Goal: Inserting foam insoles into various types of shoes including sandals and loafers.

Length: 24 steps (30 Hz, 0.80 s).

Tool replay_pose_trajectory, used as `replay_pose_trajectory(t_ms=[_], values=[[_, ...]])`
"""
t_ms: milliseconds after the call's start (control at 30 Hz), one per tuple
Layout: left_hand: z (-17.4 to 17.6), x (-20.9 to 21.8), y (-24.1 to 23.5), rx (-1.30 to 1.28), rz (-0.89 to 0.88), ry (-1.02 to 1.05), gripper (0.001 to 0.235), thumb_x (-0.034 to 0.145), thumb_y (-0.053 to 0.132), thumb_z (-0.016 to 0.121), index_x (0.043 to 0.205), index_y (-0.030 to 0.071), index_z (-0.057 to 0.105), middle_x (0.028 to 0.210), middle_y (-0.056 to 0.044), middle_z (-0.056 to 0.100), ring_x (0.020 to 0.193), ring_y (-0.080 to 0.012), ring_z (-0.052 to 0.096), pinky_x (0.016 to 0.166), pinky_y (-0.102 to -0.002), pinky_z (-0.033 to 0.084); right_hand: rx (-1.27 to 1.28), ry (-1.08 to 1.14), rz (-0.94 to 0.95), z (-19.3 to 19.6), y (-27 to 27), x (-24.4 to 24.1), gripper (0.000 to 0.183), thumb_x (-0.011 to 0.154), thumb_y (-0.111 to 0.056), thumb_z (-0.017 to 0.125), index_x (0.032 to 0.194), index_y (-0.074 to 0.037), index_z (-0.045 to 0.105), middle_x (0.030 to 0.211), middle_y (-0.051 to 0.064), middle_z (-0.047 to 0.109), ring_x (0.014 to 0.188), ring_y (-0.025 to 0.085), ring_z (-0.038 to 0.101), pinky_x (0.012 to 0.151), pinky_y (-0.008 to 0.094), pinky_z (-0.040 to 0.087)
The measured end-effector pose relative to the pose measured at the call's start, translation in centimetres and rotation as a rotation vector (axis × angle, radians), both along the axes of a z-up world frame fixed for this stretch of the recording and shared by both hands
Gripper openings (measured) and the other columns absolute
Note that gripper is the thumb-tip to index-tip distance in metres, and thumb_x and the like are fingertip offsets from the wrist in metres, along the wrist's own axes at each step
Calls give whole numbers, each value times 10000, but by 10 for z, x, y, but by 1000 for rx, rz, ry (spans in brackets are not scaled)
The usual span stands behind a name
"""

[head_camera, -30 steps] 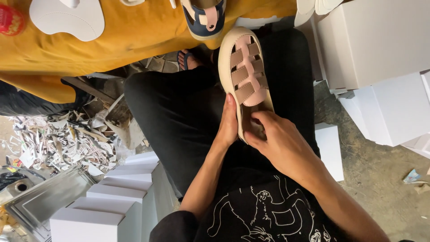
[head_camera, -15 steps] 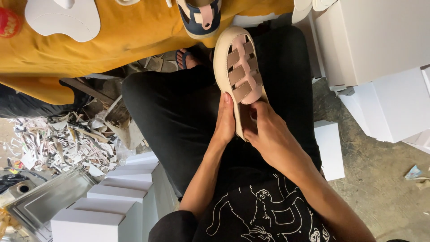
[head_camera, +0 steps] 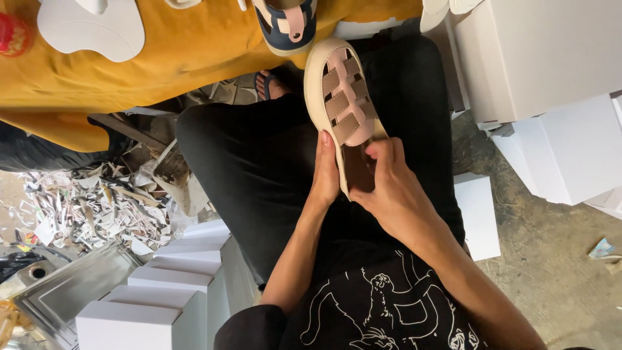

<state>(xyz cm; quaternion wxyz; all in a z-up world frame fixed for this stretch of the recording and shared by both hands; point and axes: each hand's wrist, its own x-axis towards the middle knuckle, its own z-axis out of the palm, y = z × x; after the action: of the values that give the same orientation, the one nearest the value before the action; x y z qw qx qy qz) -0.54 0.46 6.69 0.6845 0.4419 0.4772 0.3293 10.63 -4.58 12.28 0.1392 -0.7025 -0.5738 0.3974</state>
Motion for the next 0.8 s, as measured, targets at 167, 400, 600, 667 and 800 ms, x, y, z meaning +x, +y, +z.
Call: replay_pose_trajectory(t_ms=[167,400,600,667,800], values=[[-3,2,0,4,8,5,868,1041,660,144,1649,50,42,1683,-281,142,1542,-455,192,1262,-588,173,55,-41,-79,-16,-3,0,536,840,-124,794,1192,-15,404,1237,214,459,1076,464,688,844,528,644],[1,1,0,46,1,-15,852,1053,633,187,1648,48,18,1696,-267,93,1556,-437,147,1277,-570,142,-78,-80,82,18,12,1,580,857,-33,732,1356,34,443,1381,257,479,1200,472,624,918,540,601],[-4,5,-3,53,24,-50,859,1057,629,194,1639,17,37,1683,-294,106,1548,-454,149,1278,-585,130,-45,-188,76,-9,2,2,553,825,-136,782,1289,-2,514,1317,196,521,1135,468,663,921,561,596],[-6,5,-4,50,63,-68,876,1052,641,201,1636,4,57,1676,-301,130,1543,-461,163,1277,-593,128,-22,-239,75,-17,1,3,526,816,-162,791,1252,-22,534,1307,167,526,1127,459,671,925,560,591],[-24,5,-6,63,86,-73,879,1052,655,198,1643,19,64,1682,-281,143,1543,-450,184,1277,-585,142,-51,-180,40,-14,5,8,504,824,-136,780,1261,-35,550,1296,164,555,1126,470,667,935,553,582]])
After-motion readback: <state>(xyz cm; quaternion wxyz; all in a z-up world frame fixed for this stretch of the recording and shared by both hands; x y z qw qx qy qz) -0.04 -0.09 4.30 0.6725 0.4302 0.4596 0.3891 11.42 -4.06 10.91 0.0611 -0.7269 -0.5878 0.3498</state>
